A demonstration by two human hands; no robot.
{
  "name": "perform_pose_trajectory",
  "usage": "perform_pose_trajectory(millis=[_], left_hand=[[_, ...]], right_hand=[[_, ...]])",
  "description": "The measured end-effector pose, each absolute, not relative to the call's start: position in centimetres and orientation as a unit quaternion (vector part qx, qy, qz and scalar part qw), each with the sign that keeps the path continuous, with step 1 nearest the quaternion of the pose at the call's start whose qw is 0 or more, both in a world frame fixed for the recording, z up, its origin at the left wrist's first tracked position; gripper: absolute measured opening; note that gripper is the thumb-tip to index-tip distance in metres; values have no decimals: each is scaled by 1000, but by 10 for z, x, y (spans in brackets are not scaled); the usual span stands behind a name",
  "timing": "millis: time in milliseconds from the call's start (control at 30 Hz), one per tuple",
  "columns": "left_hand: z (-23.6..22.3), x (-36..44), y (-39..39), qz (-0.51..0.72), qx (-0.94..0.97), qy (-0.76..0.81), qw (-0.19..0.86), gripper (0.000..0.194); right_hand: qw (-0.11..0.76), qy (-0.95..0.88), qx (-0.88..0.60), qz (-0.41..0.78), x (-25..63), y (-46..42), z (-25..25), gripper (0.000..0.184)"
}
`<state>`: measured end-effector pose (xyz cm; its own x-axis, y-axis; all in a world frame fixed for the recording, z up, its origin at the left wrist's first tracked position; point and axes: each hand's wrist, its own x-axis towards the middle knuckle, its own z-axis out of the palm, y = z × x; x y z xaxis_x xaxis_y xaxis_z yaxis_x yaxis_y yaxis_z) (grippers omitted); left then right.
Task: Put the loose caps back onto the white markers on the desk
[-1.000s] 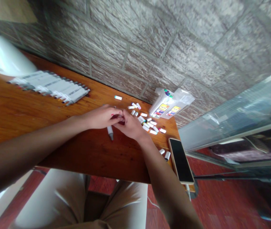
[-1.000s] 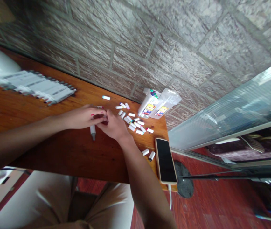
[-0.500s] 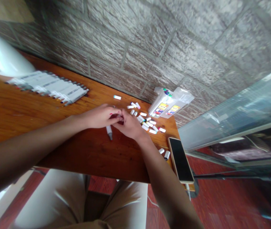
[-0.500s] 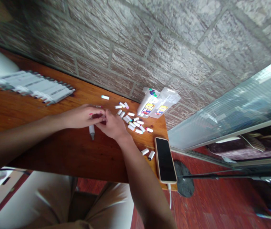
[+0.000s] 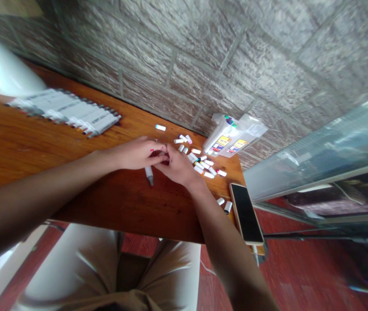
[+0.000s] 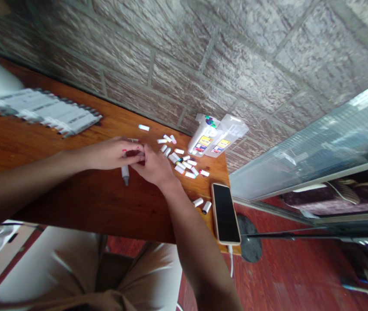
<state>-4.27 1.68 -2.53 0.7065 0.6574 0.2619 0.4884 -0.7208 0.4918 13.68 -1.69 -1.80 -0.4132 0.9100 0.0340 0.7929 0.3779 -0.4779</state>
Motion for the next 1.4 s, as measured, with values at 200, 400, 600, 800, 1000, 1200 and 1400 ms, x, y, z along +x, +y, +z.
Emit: perform_pose_trajectory(millis=[200,400,600,800,1000,1200,1400], left_hand=[[-25,-42,15,188,907,342,157,30],[-23,-44,12,166,912,343,151,31],[-24,-47,12,169,915,340,138,31],[-18,-45,12,162,917,333,146,28],[-25,-46,15,172,916,339,132,29],[-30,-47,20,199,911,322,165,25],[-27,-46,18,210,906,321,176,27]], right_hand=[[140,-829,-512,179,137,-17,-19,29],[127,-838,-503,167,136,-19,-20,28],[125,-843,-496,167,135,-20,-18,26],[129,-837,-501,177,135,-20,-17,24],[126,-827,-514,191,134,-21,-15,27],[122,-824,-522,183,133,-20,-15,31],[124,-825,-523,174,135,-19,-18,32]])
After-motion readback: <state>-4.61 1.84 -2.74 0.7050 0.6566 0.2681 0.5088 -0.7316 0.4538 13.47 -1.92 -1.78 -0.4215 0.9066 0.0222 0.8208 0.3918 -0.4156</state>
